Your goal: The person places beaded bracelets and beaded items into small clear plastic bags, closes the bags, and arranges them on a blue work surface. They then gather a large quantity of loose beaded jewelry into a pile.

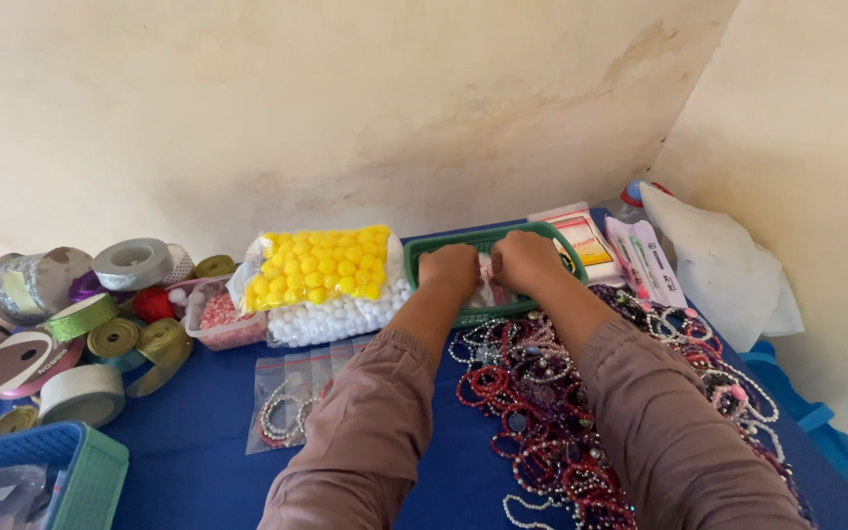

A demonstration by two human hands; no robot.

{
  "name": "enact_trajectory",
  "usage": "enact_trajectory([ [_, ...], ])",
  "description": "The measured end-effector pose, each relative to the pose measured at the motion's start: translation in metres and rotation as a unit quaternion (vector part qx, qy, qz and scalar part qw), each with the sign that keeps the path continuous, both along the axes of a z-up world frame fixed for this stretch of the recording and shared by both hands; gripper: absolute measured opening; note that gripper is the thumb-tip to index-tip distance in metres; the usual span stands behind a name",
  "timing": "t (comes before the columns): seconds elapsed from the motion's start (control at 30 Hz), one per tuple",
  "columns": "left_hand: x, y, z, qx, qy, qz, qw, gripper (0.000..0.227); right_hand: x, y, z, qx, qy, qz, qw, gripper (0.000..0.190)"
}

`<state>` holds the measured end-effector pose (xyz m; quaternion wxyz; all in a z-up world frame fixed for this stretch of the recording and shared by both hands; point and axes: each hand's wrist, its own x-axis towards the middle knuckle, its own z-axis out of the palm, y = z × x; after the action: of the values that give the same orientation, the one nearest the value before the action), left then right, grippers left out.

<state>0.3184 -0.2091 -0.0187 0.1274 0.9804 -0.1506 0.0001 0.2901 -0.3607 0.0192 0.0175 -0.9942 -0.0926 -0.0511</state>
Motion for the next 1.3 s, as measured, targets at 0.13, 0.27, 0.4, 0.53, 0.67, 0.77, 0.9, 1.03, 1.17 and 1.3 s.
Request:
enact_trajectory([
  [0.13, -0.004, -0.001, 0.002, 0.008, 0.004, 0.006, 1.0, 0.021, 0.001, -0.004, -0.006, 0.041, 0.015, -0.004, 0.999, 0.016],
  [0.27, -0.015, 0.004, 0.013, 0.007, -0.024, -0.009, 1.0, 0.022, 0.01, -0.015, -0.017, 0.104, 0.01, 0.02, 0.994, 0.012],
  [0.4, 0.002, 0.009, -0.002, -0.102, -0.015, -0.004, 0.995, 0.013, 0.023, -0.029, -0.026, 0.193, 0.002, 0.064, 0.979, 0.014],
  [0.53, -0.003, 0.017, 0.0, -0.195, -0.036, -0.019, 0.98, 0.012, 0.013, -0.028, -0.011, 0.223, 0.031, 0.041, 0.973, 0.022],
  [0.67, -0.031, 0.023, 0.033, -0.252, -0.095, -0.043, 0.962, 0.012, 0.006, -0.031, -0.001, 0.253, 0.029, 0.047, 0.966, 0.024],
  [0.77, -0.056, 0.03, 0.054, -0.26, -0.105, -0.048, 0.958, 0.013, -0.001, -0.04, 0.001, 0.294, 0.052, 0.083, 0.951, 0.021],
  [0.9, -0.076, 0.041, 0.061, -0.25, -0.103, -0.053, 0.961, 0.016, -0.021, -0.043, 0.009, 0.403, 0.174, 0.072, 0.896, 0.018],
  [1.03, -0.099, 0.056, 0.06, -0.256, -0.088, -0.052, 0.961, 0.019, -0.049, -0.032, 0.009, 0.424, 0.192, 0.052, 0.883, 0.017],
  [1.17, -0.128, 0.076, 0.058, -0.223, -0.055, -0.049, 0.972, 0.021, -0.081, -0.008, 0.015, 0.416, 0.219, 0.053, 0.881, 0.015],
  [1.3, -0.15, 0.099, 0.041, -0.216, -0.042, -0.044, 0.974, 0.023, -0.103, 0.016, 0.003, 0.396, 0.23, 0.063, 0.887, 0.015],
])
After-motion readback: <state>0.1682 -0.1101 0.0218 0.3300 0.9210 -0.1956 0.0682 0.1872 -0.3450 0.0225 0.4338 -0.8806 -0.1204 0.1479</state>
